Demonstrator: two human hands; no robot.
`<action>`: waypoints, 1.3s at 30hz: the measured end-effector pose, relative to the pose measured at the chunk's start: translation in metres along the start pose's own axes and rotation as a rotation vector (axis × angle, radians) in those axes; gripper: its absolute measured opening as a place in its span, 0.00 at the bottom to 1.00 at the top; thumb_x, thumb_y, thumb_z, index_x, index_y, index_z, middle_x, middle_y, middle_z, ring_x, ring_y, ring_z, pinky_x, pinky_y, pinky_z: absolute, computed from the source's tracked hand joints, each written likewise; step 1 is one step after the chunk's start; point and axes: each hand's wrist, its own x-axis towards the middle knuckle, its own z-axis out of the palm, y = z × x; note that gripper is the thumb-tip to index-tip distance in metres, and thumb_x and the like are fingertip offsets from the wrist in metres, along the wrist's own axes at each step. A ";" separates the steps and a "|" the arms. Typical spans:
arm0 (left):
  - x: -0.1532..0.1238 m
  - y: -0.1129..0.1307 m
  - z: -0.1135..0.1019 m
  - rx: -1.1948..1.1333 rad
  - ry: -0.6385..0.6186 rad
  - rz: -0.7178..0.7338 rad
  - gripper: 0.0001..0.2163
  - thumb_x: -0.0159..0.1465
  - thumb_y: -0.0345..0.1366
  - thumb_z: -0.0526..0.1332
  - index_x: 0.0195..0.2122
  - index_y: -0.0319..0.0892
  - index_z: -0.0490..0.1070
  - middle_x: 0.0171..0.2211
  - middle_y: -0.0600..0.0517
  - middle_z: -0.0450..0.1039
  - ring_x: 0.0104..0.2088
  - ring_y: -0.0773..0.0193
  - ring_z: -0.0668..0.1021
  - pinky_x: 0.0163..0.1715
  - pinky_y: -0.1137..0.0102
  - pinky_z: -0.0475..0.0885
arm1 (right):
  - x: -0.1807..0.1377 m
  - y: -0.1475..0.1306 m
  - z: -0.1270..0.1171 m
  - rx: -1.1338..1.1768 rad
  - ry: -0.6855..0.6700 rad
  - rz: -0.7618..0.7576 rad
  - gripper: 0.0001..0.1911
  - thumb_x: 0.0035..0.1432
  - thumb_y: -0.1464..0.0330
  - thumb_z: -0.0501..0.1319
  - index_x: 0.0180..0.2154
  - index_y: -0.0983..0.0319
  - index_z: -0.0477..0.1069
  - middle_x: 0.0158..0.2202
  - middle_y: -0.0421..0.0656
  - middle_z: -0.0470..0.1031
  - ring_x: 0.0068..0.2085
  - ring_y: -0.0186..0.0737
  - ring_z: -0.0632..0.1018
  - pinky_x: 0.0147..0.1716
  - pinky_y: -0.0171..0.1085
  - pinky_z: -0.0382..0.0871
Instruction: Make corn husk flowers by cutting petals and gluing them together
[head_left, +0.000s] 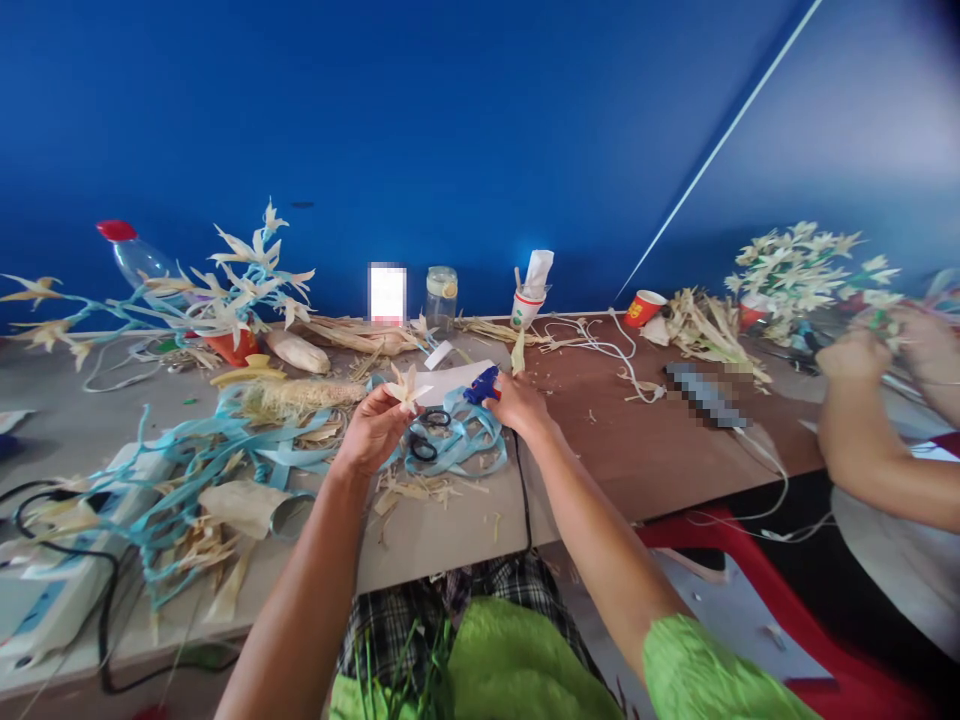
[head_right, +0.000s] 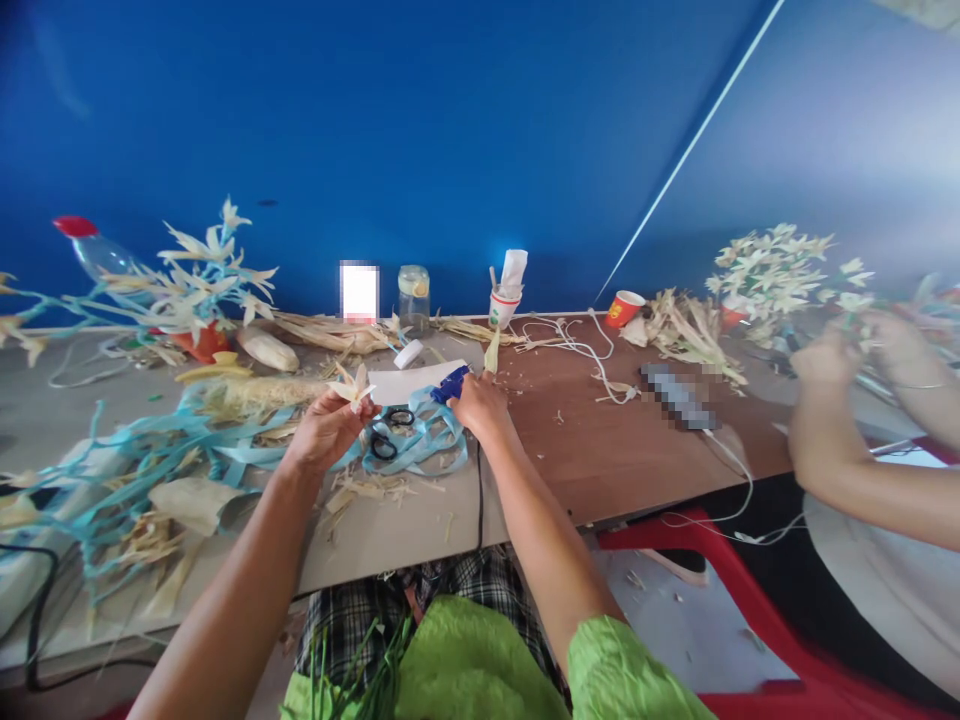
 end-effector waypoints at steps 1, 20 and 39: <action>0.000 0.000 0.000 0.000 -0.002 -0.001 0.08 0.47 0.29 0.70 0.25 0.39 0.72 0.24 0.54 0.73 0.27 0.70 0.74 0.38 0.68 0.70 | 0.001 0.000 0.003 -0.011 -0.017 0.011 0.26 0.52 0.58 0.59 0.50 0.64 0.66 0.52 0.56 0.65 0.49 0.53 0.72 0.46 0.45 0.64; 0.000 -0.002 -0.003 -0.039 0.003 -0.012 0.09 0.46 0.30 0.71 0.26 0.39 0.71 0.25 0.54 0.73 0.28 0.70 0.74 0.39 0.68 0.69 | 0.004 0.028 0.006 0.799 0.139 0.023 0.14 0.44 0.64 0.61 0.35 0.64 0.70 0.29 0.43 0.72 0.33 0.39 0.72 0.33 0.36 0.65; -0.001 0.004 -0.005 0.003 0.077 -0.016 0.10 0.45 0.32 0.72 0.24 0.39 0.71 0.23 0.55 0.72 0.26 0.70 0.73 0.39 0.67 0.69 | 0.002 0.000 -0.022 1.553 -0.213 -0.355 0.19 0.45 0.60 0.65 0.39 0.62 0.69 0.34 0.41 0.71 0.22 0.26 0.65 0.23 0.33 0.59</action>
